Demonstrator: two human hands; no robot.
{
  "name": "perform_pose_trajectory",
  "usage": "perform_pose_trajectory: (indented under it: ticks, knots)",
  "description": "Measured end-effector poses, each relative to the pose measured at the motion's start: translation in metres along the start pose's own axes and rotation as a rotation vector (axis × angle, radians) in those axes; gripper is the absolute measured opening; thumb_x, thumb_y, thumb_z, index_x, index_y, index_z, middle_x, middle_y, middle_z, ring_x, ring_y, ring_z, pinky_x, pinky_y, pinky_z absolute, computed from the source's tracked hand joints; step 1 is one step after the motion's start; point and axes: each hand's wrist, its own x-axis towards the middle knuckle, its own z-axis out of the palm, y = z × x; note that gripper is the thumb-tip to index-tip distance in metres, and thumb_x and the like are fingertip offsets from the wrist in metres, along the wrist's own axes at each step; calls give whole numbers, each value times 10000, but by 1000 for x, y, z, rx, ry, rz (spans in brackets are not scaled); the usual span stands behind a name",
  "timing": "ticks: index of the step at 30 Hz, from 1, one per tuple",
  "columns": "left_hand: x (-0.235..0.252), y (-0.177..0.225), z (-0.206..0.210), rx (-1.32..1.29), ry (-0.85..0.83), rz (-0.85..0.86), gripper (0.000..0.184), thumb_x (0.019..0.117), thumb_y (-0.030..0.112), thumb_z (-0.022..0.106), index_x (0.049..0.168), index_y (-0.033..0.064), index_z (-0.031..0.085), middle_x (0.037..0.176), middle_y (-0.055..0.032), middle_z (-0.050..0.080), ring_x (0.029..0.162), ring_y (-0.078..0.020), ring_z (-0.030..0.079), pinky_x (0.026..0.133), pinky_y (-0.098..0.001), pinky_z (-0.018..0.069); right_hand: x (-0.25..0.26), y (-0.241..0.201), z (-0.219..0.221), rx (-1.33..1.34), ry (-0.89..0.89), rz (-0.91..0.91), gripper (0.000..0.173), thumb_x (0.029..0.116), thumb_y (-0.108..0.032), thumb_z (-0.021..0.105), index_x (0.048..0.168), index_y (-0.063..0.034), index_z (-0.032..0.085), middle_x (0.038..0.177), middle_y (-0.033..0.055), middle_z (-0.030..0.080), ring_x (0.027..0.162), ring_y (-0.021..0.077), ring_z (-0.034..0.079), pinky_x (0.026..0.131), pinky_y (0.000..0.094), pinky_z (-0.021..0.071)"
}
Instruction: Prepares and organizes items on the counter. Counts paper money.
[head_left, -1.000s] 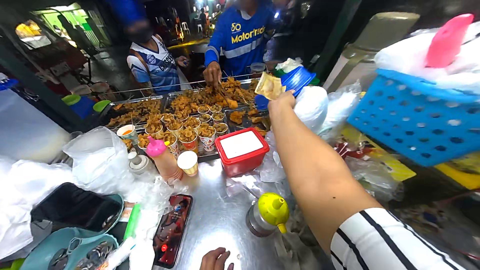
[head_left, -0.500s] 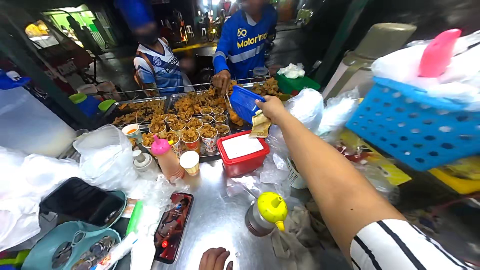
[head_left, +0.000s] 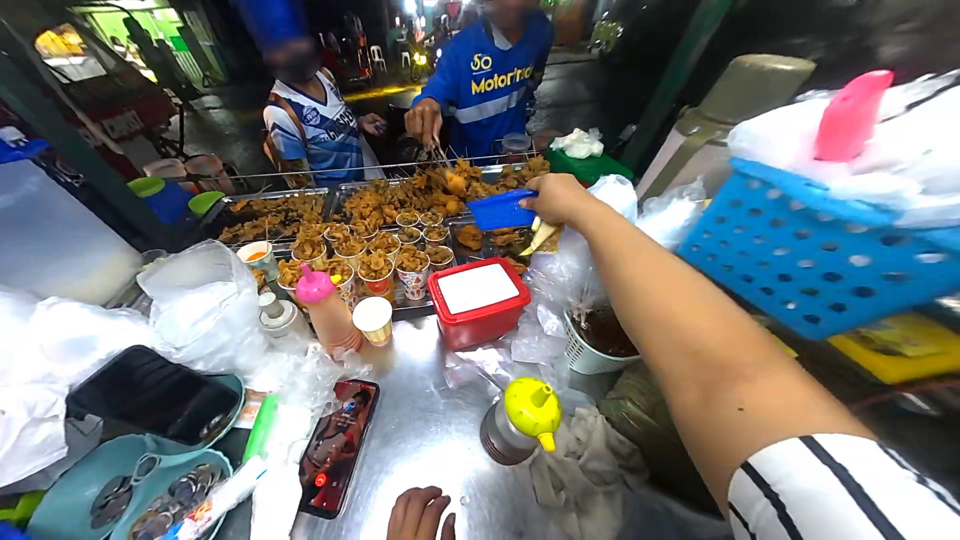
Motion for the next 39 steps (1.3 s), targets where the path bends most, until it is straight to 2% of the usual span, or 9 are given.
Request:
perform_pose_trajectory:
  ticks: [4,8,15,19,28,39]
  knots:
    - [0,-1,0,6,11,8,227,948,178,630,1021,24,779,1084,-150,742,1060,-351,682,958,-456,536,5,-2,6,-98,-82,-1,325,1057,-208,583,1291,4,660,1274,299,638,1260,484,569,1044,664,422]
    - [0,-1,0,8,11,10,222,943,171,630,1019,25,780,1083,-153,741,1059,-352,681,952,-449,538,10,4,24,-12,-24,-48,298,1059,-169,572,1272,18,663,1260,313,640,1255,493,573,1050,660,421]
    - [1,2,-2,-4,-7,-5,217,943,151,629,1012,9,777,1089,-172,739,1067,-380,683,953,-490,542,11,9,53,35,41,21,298,1062,-162,562,1255,44,655,1246,332,639,1252,514,571,1033,660,437]
    - [0,1,0,13,4,5,219,950,164,623,1004,21,779,1085,-158,741,1065,-364,682,953,-467,541,11,6,53,69,77,43,300,1073,-168,542,1290,12,644,1259,311,644,1255,500,578,1029,650,446]
    - [0,0,1,35,11,15,214,945,166,623,990,30,782,1082,-148,742,1062,-350,682,951,-448,542,8,5,50,41,52,49,317,1076,-162,536,1317,22,628,1278,314,636,1270,493,571,1055,630,433]
    - [0,0,2,38,23,14,210,933,149,616,985,35,784,1084,-141,742,1062,-345,682,947,-439,542,7,2,44,-22,2,12,294,1067,-168,553,1240,44,660,1253,317,641,1257,492,576,1038,642,439]
